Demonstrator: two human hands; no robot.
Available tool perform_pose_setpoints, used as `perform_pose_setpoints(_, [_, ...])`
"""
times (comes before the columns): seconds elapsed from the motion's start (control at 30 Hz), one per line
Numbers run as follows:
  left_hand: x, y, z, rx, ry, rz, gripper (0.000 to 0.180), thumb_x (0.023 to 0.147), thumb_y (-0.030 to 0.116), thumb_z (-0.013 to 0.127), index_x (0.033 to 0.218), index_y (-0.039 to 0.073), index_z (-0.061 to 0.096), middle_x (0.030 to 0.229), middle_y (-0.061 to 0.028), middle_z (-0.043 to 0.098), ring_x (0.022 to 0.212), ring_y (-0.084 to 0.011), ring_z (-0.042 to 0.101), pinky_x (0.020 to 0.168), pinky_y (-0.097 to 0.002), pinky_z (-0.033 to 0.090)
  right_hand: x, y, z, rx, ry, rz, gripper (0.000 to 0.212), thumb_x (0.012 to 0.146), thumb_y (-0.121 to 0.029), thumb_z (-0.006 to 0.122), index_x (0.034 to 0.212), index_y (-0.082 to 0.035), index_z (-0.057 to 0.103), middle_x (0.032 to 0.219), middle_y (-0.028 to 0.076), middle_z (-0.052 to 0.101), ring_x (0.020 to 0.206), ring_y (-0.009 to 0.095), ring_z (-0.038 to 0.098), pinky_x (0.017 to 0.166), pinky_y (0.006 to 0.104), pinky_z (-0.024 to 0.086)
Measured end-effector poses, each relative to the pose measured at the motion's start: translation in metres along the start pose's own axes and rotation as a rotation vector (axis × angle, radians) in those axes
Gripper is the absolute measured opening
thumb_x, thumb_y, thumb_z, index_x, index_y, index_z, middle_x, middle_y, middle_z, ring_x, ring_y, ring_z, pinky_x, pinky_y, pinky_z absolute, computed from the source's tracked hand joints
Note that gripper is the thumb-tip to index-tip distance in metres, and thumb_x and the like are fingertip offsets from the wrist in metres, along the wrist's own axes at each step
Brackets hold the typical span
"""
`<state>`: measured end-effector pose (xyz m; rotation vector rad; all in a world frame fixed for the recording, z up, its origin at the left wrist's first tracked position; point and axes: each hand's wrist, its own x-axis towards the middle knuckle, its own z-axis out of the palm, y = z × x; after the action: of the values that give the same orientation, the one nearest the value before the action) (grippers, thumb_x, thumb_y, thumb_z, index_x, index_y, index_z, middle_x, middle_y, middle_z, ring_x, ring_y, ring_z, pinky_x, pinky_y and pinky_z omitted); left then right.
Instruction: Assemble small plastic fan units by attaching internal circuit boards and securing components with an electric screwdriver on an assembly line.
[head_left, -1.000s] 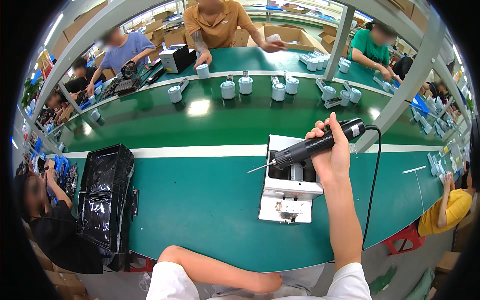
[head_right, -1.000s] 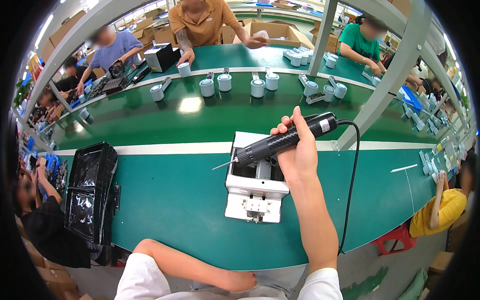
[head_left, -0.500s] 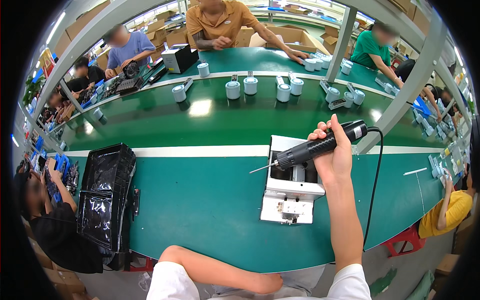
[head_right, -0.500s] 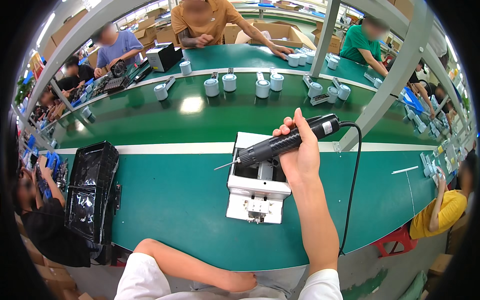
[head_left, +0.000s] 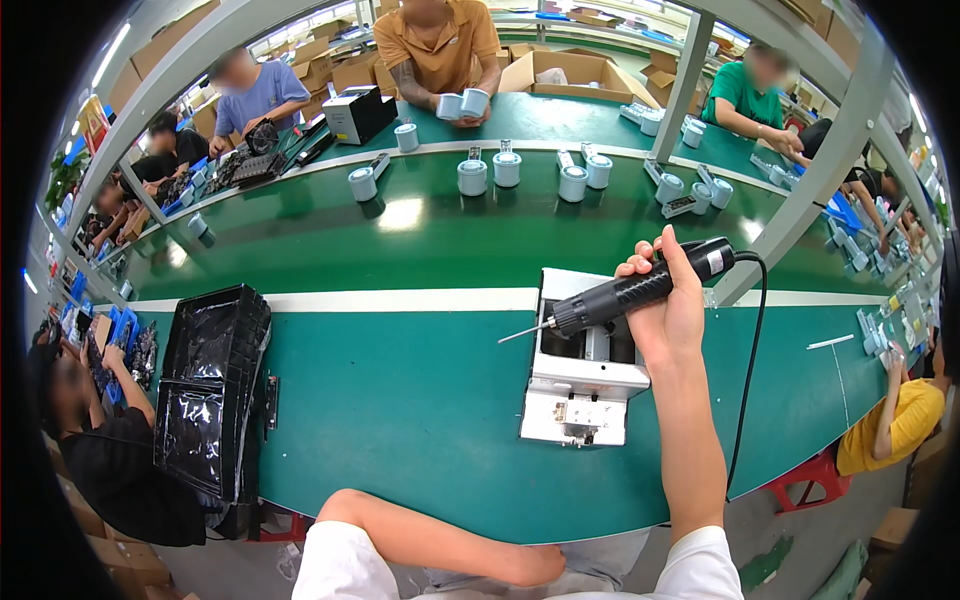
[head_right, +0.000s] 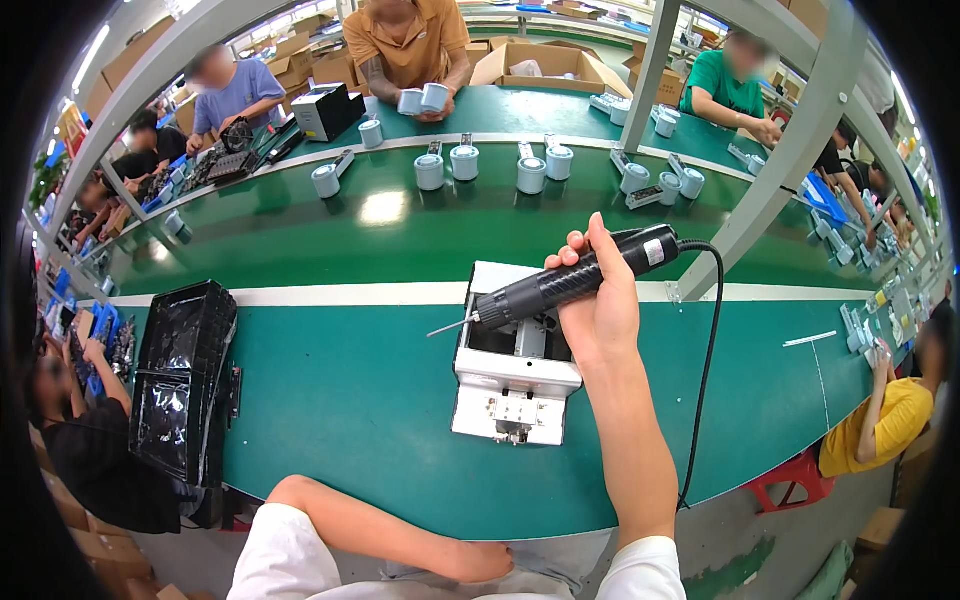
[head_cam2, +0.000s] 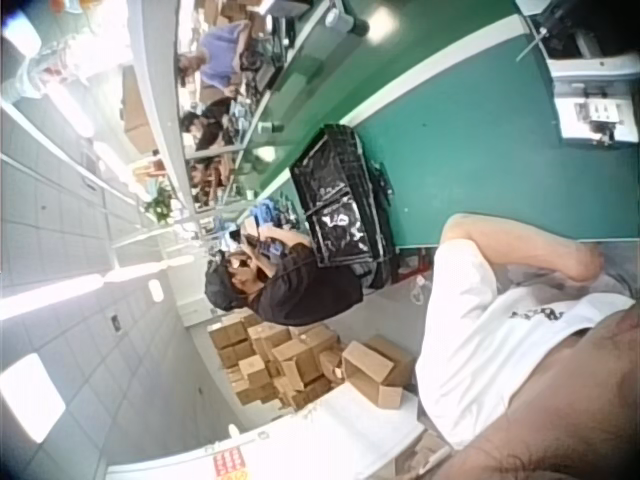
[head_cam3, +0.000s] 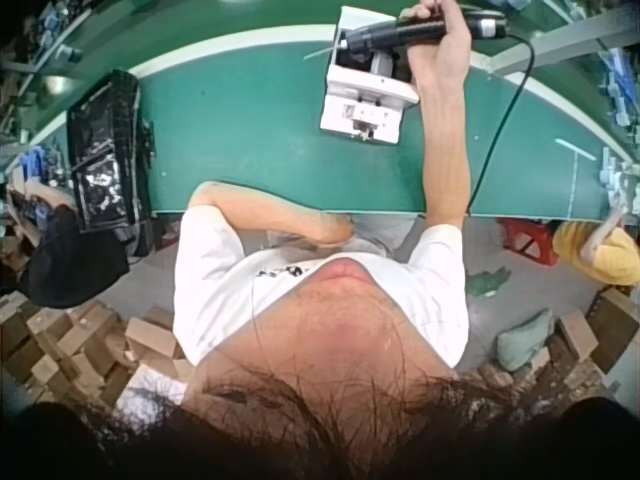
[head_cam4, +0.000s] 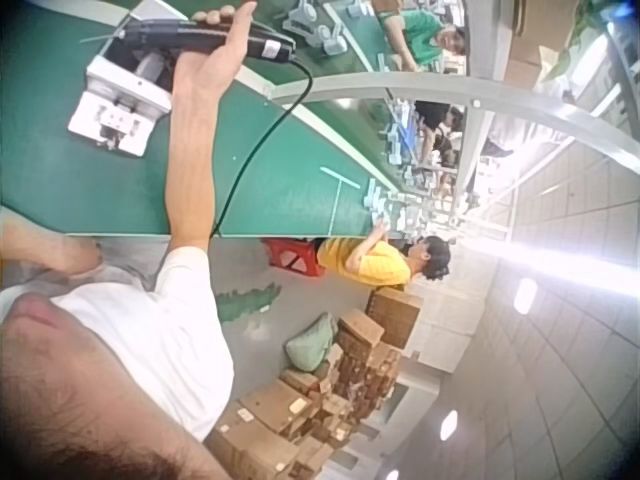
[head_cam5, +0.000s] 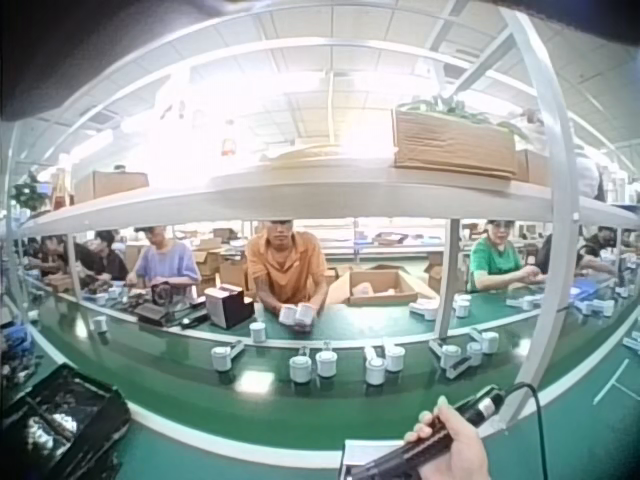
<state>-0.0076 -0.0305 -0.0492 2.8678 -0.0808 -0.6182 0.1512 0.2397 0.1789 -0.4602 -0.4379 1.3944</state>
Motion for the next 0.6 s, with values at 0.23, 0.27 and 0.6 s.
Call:
perform_pose_setpoints(0.23, [0.000, -0.001, 0.003, -0.012, 0.028, -0.003, 0.015, 0.076, 0.017, 0.063, 0.088, 0.009, 0.069, 0.090, -0.0080, 0.069, 0.089, -0.0258, 0.066, 0.079, -0.0393, 0.052, -0.001, 0.000, 0.004, 0.014, 0.037, -0.007, 0.021, 0.095, -0.022, 0.063, 0.089, -0.008, 0.050, 0.083, 0.003, 0.047, 0.070, 0.011, 0.048, 0.072, 0.0281, 0.046])
perform_pose_setpoints(0.27, [0.001, 0.000, 0.005, -0.023, 0.032, -0.011, 0.015, 0.075, 0.017, 0.063, 0.087, 0.009, 0.069, 0.090, -0.0078, 0.069, 0.088, -0.0259, 0.066, 0.079, -0.0394, 0.052, -0.001, 0.000, 0.004, 0.012, 0.040, -0.008, 0.021, 0.095, -0.022, 0.063, 0.089, -0.008, 0.050, 0.083, 0.003, 0.047, 0.070, 0.011, 0.048, 0.072, 0.0280, 0.046])
perform_pose_setpoints(0.6, [-0.006, -0.001, -0.010, -0.003, 0.065, -0.019, 0.013, 0.074, 0.016, 0.064, 0.084, 0.008, 0.069, 0.089, -0.0076, 0.069, 0.086, -0.0262, 0.067, 0.077, -0.0408, 0.052, -0.001, -0.001, 0.001, -0.021, 0.020, -0.006, 0.020, 0.093, -0.022, 0.065, 0.088, -0.011, 0.050, 0.080, 0.001, 0.051, 0.070, 0.010, 0.050, 0.075, 0.0300, 0.045])
